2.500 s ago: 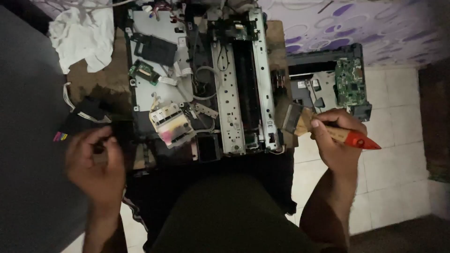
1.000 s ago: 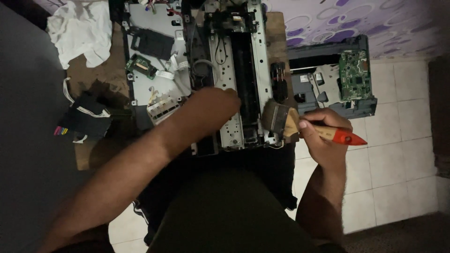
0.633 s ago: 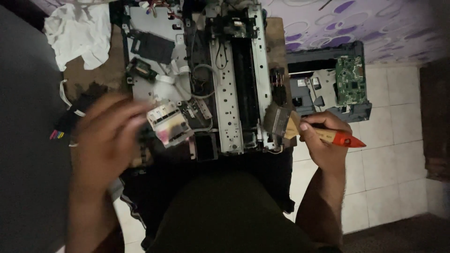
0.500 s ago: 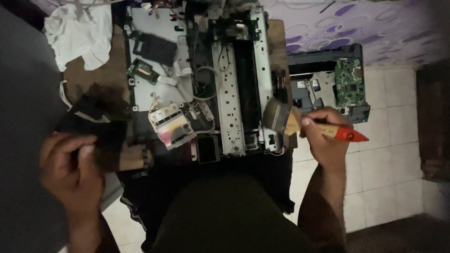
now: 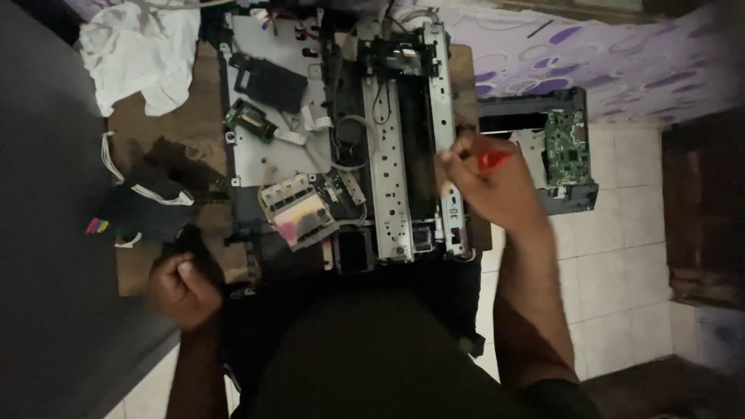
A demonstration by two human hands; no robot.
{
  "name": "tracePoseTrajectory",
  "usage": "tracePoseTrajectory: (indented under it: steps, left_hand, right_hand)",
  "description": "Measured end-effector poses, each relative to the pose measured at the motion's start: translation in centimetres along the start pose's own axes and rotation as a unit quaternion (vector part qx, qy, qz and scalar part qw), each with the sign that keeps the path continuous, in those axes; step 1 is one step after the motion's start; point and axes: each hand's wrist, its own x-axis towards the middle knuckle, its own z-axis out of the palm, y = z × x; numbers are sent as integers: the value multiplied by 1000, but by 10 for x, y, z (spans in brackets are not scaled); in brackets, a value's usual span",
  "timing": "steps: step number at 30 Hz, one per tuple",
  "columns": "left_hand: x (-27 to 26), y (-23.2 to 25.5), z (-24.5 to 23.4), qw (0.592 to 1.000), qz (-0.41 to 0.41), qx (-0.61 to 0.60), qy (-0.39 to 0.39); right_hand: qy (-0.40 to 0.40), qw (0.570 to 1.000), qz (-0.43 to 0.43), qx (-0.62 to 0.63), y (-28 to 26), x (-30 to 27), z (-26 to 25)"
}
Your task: The person cleans the internal components of a disassembled printer using a paintbrush to remove dust and debris. They then use a screwdriver to tighten screws on the printer's metal frame and handle various internal parts.
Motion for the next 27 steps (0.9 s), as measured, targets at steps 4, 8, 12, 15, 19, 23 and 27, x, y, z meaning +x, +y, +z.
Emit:
tracePoseTrajectory:
  steps: [4,8,12,15,19,23,27]
  left_hand:
    - [15,7,8,997,24,58,41]
    - [17,10,8,996,64,62,4]
    - [9,3,17,993,47,91,59]
    - [11,2,17,994,60,81,47]
    - [18,7,20,994,65,40,74]
    - [15,-1,19,992,102,55,44]
    - [18,4,20,990,110,55,74]
  right_hand:
    - [-86,995,3,-40,-12,16,-23]
    - [-13,993,-119,-10,25,49,-13]
    - [36,986,-164,22,43,71,17]
    - [35,995,-94,-4,33,50,27]
    - [-33,999,11,-5,-1,25,9]
    - [-79,997,5,11,-13,34,5]
    - [-14,997,-57,44,-3,61,32]
